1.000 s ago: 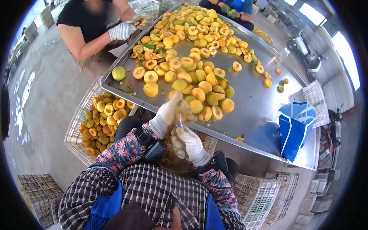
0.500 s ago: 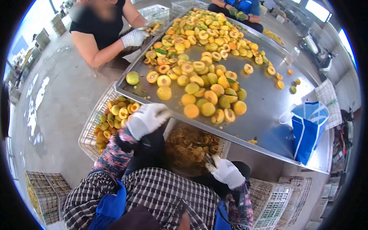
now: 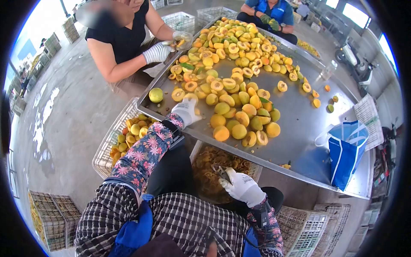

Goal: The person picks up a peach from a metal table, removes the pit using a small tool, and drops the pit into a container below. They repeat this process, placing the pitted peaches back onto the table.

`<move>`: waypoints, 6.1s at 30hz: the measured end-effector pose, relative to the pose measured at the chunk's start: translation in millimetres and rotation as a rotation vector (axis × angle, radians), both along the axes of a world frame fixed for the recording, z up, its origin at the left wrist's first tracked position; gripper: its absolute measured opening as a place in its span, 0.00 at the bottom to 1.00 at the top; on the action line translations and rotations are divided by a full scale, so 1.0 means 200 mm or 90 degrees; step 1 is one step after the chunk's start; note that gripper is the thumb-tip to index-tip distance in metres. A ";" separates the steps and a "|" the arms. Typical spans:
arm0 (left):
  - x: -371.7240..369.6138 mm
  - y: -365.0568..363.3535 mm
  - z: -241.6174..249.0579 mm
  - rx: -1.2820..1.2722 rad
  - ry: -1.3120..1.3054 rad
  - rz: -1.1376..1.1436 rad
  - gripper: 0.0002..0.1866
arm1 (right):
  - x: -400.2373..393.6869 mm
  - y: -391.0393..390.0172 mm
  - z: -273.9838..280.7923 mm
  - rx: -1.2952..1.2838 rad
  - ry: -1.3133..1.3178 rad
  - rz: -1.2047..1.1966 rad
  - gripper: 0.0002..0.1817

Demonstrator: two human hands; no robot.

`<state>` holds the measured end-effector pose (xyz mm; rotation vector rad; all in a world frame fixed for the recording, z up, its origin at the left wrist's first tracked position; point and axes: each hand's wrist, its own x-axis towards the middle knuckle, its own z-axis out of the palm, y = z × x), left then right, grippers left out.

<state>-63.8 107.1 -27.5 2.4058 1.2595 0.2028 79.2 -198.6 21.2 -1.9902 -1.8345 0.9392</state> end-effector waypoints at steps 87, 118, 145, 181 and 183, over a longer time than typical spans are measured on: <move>0.02 -0.39 0.23 -0.746 -0.690 -0.042 0.20 | 0.15 0.07 0.07 -0.191 0.139 -0.009 0.30; 0.03 -0.02 0.27 -0.772 -0.820 0.006 0.21 | 0.10 0.20 0.11 0.073 0.174 -0.077 0.19; 0.31 -0.55 0.20 -0.762 -0.987 0.070 0.18 | 0.00 0.42 0.00 0.273 -0.136 -0.235 0.20; 0.23 -0.56 0.31 -0.831 -0.828 0.165 0.25 | 0.00 0.36 -0.12 0.222 0.402 -0.116 0.24; 0.22 -0.59 0.31 -0.827 -0.828 0.178 0.25 | -0.05 0.31 0.00 0.017 0.661 -0.220 0.22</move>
